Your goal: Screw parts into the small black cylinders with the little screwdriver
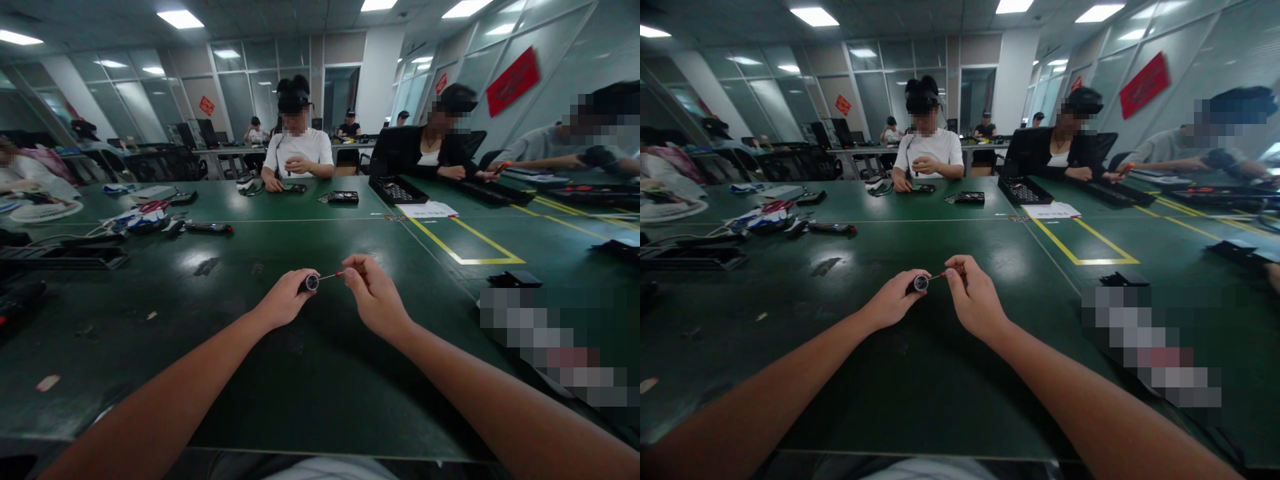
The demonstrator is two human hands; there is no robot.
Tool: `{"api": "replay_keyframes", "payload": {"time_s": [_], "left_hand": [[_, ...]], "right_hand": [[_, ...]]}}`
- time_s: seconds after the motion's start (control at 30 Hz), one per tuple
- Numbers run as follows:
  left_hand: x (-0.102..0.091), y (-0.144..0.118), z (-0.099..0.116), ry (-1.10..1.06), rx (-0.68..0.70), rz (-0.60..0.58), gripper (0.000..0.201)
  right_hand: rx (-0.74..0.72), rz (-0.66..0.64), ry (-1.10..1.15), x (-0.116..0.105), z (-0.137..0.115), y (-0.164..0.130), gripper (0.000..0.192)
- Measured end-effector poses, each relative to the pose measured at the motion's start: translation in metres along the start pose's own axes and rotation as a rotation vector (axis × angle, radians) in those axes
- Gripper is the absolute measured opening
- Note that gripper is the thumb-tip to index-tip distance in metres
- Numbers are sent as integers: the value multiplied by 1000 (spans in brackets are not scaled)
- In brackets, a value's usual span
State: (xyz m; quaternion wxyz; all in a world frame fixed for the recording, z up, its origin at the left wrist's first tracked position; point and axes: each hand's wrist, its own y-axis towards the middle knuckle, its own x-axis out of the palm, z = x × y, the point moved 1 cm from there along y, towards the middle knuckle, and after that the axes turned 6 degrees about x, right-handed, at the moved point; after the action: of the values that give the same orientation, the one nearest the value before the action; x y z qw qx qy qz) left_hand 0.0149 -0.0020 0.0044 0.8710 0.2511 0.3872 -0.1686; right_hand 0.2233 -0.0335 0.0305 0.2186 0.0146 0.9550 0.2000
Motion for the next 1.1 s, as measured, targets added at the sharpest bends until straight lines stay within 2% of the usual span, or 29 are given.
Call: {"api": "replay_keyframes", "payload": {"time_s": [0.2, 0.4, 0.63, 0.87, 1.1], "left_hand": [[0, 0, -1, 27, 23, 8, 33], [0, -1, -3, 9, 14, 18, 35], [-1, -1, 1, 18, 2, 25, 38], [-2, -1, 0, 11, -14, 61, 36], [-4, -1, 6, -1, -3, 43, 34]], "right_hand": [[-21, -38, -74, -2, -6, 0, 29], [-95, -26, -118, -2, -11, -2, 17], [-104, -60, -241, -2, -17, -2, 24], [-140, 15, -168, 0, -12, -3, 18], [-144, -12, -214, -5, -17, -4, 23]]}}
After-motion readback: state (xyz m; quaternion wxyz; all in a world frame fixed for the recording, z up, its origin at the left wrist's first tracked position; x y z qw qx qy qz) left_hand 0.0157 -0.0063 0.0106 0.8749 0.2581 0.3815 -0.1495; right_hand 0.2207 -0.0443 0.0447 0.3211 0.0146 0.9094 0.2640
